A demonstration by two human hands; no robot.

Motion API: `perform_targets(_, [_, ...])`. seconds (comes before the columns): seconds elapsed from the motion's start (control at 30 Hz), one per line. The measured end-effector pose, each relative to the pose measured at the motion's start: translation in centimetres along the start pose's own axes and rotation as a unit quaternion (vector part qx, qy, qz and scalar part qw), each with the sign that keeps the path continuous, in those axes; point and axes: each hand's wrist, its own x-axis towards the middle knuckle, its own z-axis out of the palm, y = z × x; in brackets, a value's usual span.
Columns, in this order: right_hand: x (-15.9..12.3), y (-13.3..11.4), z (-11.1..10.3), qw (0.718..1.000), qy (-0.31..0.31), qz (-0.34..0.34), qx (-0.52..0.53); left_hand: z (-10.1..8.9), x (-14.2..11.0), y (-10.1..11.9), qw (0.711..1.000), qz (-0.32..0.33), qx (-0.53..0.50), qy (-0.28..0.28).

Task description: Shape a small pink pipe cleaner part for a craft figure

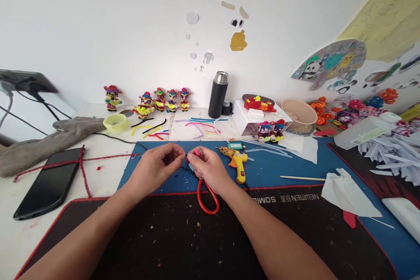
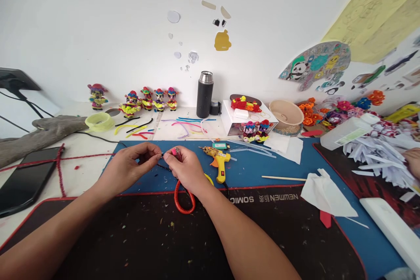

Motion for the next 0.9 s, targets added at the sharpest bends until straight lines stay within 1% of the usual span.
perform_targets(0.17, [0.2, 0.2, -0.1, 1.0, 0.005, -0.008, -0.016, -0.1, 0.0, -0.3, 1.0, -0.012, -0.011, -0.015])
perform_targets(0.3, [0.0, -0.2, -0.1, 0.997, 0.024, -0.028, -0.068, -0.5, 0.3, -0.6, 0.997, -0.049, -0.051, -0.018])
perform_targets(0.37, [-0.2, -0.6, 0.1, 0.993, 0.036, -0.041, -0.108, -0.7, 0.4, -0.7, 0.995, -0.067, -0.073, -0.03])
perform_targets(0.5, [-0.6, -1.1, 0.5, 0.979, 0.059, -0.075, -0.179, -1.1, 0.7, -0.5, 0.988, -0.094, -0.095, -0.074])
perform_targets(0.67, [-0.9, -1.2, 0.7, 0.965, 0.067, -0.094, -0.237, -1.4, 0.8, -0.4, 0.979, -0.114, -0.117, -0.12])
perform_targets(0.9, [-1.0, -1.2, 0.7, 0.949, 0.069, -0.107, -0.287, -1.5, 0.8, -0.3, 0.974, -0.121, -0.14, -0.132])
